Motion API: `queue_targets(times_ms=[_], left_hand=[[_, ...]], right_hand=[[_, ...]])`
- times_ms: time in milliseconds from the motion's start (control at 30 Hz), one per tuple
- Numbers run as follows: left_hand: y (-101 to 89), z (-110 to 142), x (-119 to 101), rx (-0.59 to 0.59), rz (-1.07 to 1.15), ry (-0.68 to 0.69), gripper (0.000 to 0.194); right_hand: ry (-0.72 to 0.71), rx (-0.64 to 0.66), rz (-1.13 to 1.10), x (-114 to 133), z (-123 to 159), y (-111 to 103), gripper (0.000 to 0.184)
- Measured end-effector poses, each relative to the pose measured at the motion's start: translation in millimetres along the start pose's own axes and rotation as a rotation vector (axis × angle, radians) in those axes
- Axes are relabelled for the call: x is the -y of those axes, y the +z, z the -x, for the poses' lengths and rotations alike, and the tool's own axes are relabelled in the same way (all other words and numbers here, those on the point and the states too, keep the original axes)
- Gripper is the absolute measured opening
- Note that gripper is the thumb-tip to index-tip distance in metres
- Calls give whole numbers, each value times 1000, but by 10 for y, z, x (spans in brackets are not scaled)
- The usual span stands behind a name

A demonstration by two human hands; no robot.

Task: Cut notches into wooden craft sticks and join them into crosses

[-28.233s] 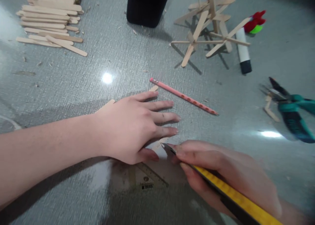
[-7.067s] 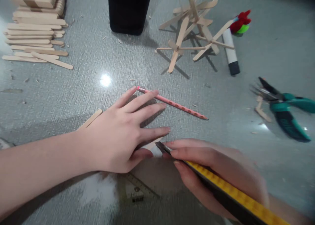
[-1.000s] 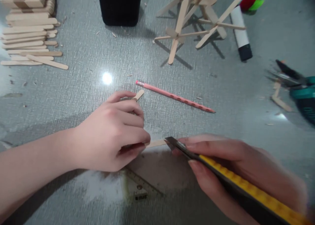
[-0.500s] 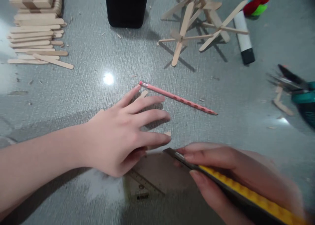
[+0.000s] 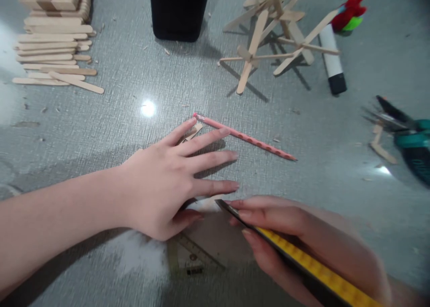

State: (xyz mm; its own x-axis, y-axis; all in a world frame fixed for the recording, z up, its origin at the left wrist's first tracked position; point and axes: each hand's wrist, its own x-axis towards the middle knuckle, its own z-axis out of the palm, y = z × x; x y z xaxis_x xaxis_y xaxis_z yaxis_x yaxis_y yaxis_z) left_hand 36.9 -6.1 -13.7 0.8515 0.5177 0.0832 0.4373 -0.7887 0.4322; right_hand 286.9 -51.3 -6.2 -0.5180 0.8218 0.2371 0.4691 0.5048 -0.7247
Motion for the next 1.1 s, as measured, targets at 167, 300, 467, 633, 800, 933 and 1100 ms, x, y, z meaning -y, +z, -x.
queue_targets(times_ms=[167, 300, 467, 633, 800, 933, 1100], left_hand=[[-29, -10, -5, 16, -1, -1, 66], [-17, -6, -1, 14, 5, 9, 65], [-7, -3, 5, 15, 3, 7, 66], [-19, 7, 15, 26, 1, 22, 64], [-34, 23, 10, -60, 6, 128, 28], [-43, 18, -1, -134, 57, 187, 21], [-44, 4, -2, -107, 150, 147, 16]], right_hand=[[-3, 5, 24, 1, 30, 16, 25], [-11, 5, 23, 1, 25, 20, 29], [-43, 32, 1, 17, -29, 17, 31], [-10, 59, 14, 5, 32, -40, 28], [212, -108, -15, 5, 212, -137, 22], [341, -159, -167, 22, 224, -164, 17], [310, -133, -126, -11, 189, -117, 18]])
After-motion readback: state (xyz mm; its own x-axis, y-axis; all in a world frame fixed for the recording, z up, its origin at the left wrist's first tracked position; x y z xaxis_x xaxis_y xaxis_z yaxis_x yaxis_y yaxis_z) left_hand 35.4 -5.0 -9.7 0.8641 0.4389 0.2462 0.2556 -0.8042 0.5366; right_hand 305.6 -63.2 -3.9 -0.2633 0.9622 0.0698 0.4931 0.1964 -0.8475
